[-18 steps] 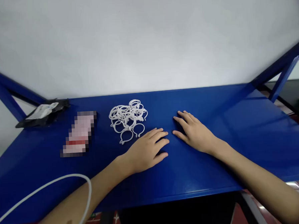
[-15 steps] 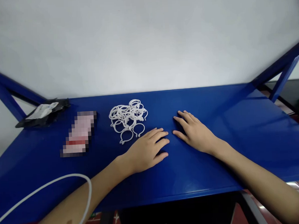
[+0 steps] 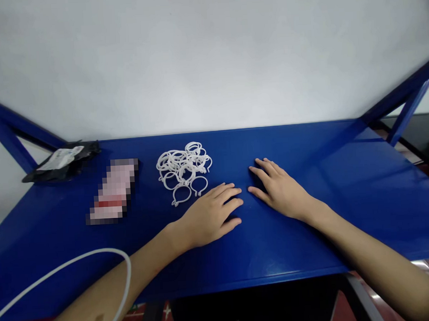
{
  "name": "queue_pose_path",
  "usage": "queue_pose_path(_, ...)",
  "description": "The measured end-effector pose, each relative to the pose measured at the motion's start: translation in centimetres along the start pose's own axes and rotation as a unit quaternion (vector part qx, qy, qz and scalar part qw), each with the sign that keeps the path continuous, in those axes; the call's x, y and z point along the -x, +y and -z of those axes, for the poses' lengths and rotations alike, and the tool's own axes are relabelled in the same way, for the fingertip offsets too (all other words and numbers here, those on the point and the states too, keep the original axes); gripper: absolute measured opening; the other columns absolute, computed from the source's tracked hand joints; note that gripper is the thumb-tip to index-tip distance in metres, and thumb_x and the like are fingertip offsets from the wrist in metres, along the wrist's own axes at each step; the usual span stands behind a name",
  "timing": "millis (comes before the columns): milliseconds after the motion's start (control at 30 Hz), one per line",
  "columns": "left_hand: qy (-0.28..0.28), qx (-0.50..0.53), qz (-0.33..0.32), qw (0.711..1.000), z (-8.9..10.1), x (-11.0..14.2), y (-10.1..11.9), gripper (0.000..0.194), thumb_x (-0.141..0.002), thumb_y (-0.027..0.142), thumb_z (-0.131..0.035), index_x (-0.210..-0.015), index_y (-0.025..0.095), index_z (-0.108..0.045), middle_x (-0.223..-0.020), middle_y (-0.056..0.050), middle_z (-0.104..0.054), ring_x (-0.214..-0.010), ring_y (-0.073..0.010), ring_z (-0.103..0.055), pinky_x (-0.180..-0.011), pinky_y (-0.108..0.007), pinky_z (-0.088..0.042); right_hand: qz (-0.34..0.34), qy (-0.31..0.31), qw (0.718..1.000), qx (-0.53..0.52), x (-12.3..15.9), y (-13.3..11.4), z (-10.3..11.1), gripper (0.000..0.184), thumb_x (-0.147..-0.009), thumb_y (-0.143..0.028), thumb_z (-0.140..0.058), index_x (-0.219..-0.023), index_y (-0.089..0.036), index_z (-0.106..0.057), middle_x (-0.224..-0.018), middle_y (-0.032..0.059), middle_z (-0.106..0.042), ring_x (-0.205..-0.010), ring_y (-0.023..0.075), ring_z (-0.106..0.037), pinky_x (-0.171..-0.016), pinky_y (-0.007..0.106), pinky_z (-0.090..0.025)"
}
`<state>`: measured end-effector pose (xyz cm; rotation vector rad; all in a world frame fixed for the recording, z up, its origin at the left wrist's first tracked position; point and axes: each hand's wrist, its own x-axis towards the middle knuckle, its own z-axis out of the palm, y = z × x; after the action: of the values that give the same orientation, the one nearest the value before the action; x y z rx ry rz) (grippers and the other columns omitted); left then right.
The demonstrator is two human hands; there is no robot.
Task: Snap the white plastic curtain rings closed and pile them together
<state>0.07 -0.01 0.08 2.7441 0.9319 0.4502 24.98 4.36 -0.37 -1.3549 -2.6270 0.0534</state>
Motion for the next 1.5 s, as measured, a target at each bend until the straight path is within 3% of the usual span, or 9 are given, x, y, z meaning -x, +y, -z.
queue_pose_path(833,-0.005,0.004,0.007,1.000,0.02,0.02,0.00,0.034,-0.096,0.034,-0.057,-0.125,0.015,-0.060,-0.140,-0.013,-0.058,-0.139,-0.0305,-0.047,-0.117,-0.052,-0.040,-0.001,-0.009,1.000,0.019,-0.07,-0.15,0.16,0.062,-0.100,-0.049,-0.047,-0.144,-0.006,-0.048,-0.152,0.0259,-0.043,-0.144,0.0401,-0.038,-0.117,0.056,-0.037)
queue_pose_path(1167,0.008,0.014,0.006,1.000,-0.13,0.12,-0.11,0.034,-0.096,0.034,-0.057,-0.126,0.016,-0.060,-0.140,-0.013,-0.058,-0.139,-0.0296,-0.047,-0.117,-0.053,-0.040,0.000,0.002,1.000,0.003,-0.01,0.04,-0.05,0.059,-0.100,-0.050,-0.046,-0.145,-0.011,-0.048,-0.153,0.0226,-0.043,-0.144,0.0388,-0.038,-0.115,0.059,-0.038)
queue_pose_path(1333,0.014,-0.024,-0.010,1.000,-0.22,0.01,-0.02,0.034,-0.096,0.034,-0.058,-0.123,0.014,-0.062,-0.138,-0.013,-0.060,-0.135,-0.0310,-0.050,-0.113,-0.050,-0.044,-0.002,-0.002,1.000,0.006,-0.02,-0.01,-0.02,0.061,-0.100,-0.050,-0.047,-0.145,-0.009,-0.048,-0.153,0.0238,-0.043,-0.144,0.0394,-0.038,-0.116,0.058,-0.037)
queue_pose_path(1500,0.080,-0.156,0.009,0.985,0.22,-0.10,0.18,0.025,-0.099,0.029,-0.050,-0.112,0.014,-0.066,-0.121,-0.012,-0.068,-0.111,-0.0292,-0.062,-0.092,-0.046,-0.052,-0.002,-0.003,1.000,0.009,-0.02,-0.10,0.04,0.061,-0.100,-0.050,-0.047,-0.145,-0.008,-0.048,-0.153,0.0245,-0.042,-0.145,0.0391,-0.038,-0.116,0.058,-0.037)
